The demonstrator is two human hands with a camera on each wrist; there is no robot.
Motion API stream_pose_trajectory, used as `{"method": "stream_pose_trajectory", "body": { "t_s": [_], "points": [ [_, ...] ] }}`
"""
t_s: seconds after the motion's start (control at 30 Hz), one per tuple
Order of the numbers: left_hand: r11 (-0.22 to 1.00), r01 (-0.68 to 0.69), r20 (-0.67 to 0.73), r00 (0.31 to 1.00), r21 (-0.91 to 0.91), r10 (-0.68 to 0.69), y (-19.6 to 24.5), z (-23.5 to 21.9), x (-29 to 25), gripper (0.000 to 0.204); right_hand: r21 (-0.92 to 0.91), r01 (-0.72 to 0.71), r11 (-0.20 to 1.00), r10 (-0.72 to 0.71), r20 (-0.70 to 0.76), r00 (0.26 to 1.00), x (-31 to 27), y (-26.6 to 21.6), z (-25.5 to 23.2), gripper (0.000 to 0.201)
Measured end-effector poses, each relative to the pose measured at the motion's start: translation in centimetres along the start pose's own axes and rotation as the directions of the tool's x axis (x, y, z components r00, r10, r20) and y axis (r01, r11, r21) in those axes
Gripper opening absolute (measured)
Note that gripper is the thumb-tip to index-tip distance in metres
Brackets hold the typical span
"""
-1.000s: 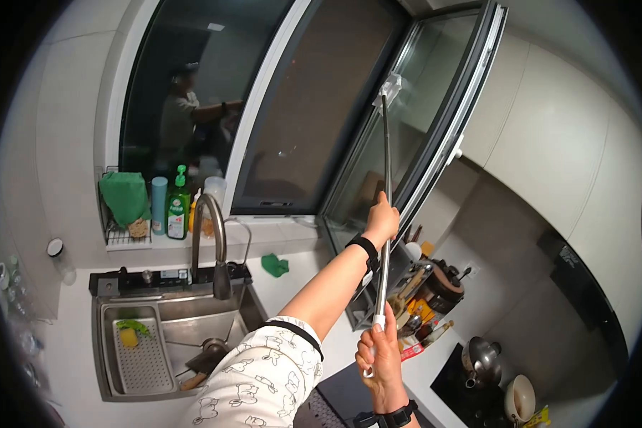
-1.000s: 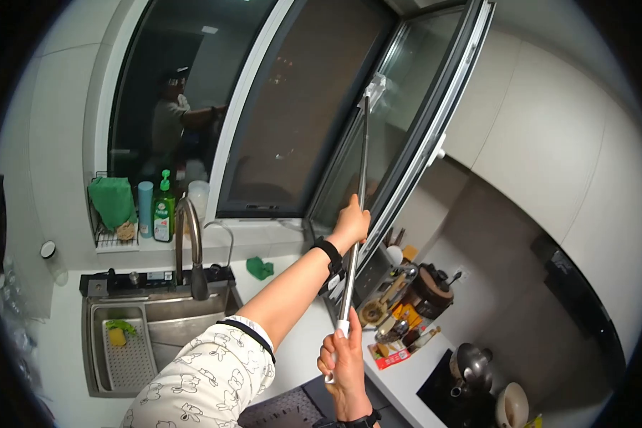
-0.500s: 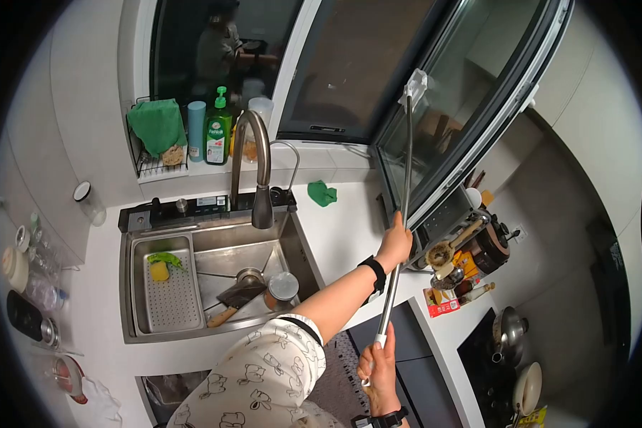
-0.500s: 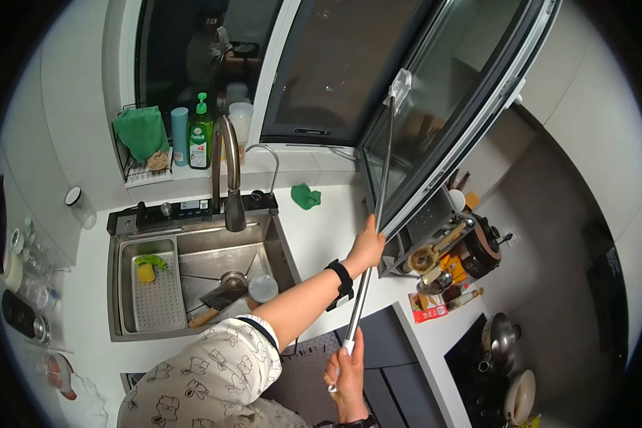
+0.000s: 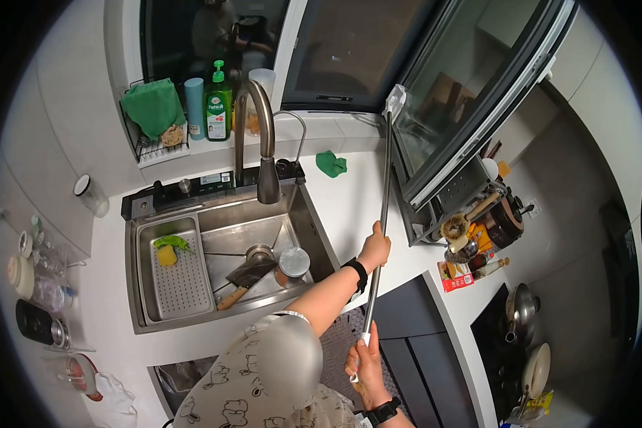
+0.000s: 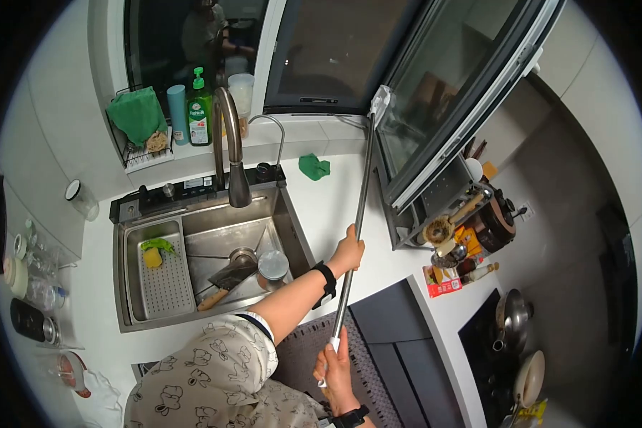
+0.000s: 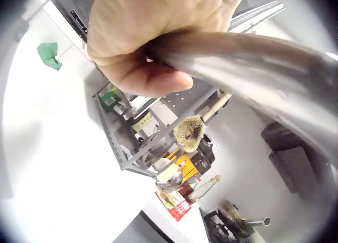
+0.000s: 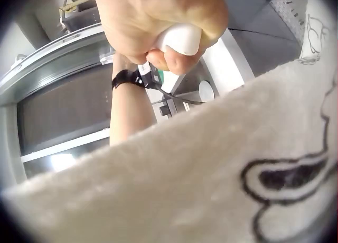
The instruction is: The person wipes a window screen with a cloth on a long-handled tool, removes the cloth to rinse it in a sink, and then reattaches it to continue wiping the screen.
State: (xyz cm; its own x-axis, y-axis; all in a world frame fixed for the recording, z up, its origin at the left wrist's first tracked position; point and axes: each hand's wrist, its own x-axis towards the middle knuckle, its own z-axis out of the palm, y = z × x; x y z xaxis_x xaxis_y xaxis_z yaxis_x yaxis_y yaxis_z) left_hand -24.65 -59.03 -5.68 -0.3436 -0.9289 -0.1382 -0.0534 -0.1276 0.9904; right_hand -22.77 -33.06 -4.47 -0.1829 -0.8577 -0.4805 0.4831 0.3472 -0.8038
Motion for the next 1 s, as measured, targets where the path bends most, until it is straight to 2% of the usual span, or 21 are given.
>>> {"method": "stream_pose_trajectory", "body": {
  "t_s": [0.13, 0.2, 0.23, 0.27, 0.37, 0.53, 0.6, 0.67, 0.7, 0.73, 0.83, 0.9, 1.0],
  "points": [
    [1.000, -0.013, 0.026, 1.000, -0.024, 0.013, 1.0, 0.4, 0.3, 0.049, -0.041, 0.007, 0.999, -0.009, -0.033, 0.999, -0.7, -1.4, -0.3, 0.057],
    [0.995, -0.063, 0.059, 0.997, 0.074, 0.058, 2.1, 1.1, 0.1, 0.052, -0.069, 0.029, 0.997, -0.034, -0.075, 0.997, -1.7, -2.8, -0.7, 0.056],
    [0.971, -0.143, -0.017, 0.989, 0.190, 0.149, 1.9, 2.1, 0.7, 0.055, -0.080, 0.052, 0.995, -0.059, -0.093, 0.994, -2.2, -3.6, -0.7, 0.055],
    [0.983, -0.132, -0.036, 0.990, 0.126, 0.138, 1.8, 3.0, 1.2, 0.057, -0.101, 0.079, 0.992, -0.090, -0.111, 0.990, -2.7, -4.2, -1.0, 0.054],
    [0.986, -0.134, -0.061, 0.988, 0.101, 0.141, 3.2, 4.1, 1.2, 0.056, -0.135, 0.095, 0.986, -0.113, -0.132, 0.985, -3.8, -5.9, -1.2, 0.053],
    [0.993, -0.106, -0.012, 0.994, 0.049, 0.107, 4.5, 4.5, 0.9, 0.059, -0.140, 0.112, 0.984, -0.133, -0.151, 0.980, -5.3, -7.2, -1.2, 0.054],
    [0.991, -0.119, -0.013, 0.993, 0.061, 0.120, 4.5, 5.1, 0.2, 0.060, -0.134, 0.109, 0.985, -0.131, -0.167, 0.977, -6.5, -7.2, -1.6, 0.054],
    [0.972, -0.214, -0.046, 0.975, 0.100, 0.219, 4.0, 6.3, -0.9, 0.047, -0.153, 0.065, 0.986, -0.097, -0.209, 0.973, -7.9, -7.4, -2.3, 0.057],
    [0.972, -0.214, -0.046, 0.975, 0.100, 0.219, 3.6, 6.9, -1.7, 0.047, -0.230, 0.090, 0.969, -0.158, -0.295, 0.942, -9.1, -7.6, -0.9, 0.037],
    [0.974, -0.211, -0.020, 0.977, 0.081, 0.213, 3.3, 7.5, -2.5, 0.046, -0.230, 0.089, 0.969, -0.157, -0.296, 0.942, -10.3, -7.9, -0.8, 0.037],
    [0.982, -0.186, 0.032, 0.982, 0.015, 0.185, 3.6, 8.3, -5.5, 0.046, -0.262, 0.026, 0.965, -0.099, -0.270, 0.958, -13.6, -8.4, -1.3, 0.059],
    [0.989, -0.137, 0.100, 0.985, -0.052, 0.142, 4.7, 8.3, -7.9, 0.047, -0.280, 0.000, 0.960, -0.090, -0.311, 0.946, -15.8, -8.8, -0.8, 0.057],
    [0.983, -0.171, 0.178, 0.967, -0.072, 0.182, 3.7, 9.6, -11.0, 0.043, -0.256, -0.031, 0.966, -0.066, -0.364, 0.929, -19.5, -9.0, -1.1, 0.057]
  ]
}}
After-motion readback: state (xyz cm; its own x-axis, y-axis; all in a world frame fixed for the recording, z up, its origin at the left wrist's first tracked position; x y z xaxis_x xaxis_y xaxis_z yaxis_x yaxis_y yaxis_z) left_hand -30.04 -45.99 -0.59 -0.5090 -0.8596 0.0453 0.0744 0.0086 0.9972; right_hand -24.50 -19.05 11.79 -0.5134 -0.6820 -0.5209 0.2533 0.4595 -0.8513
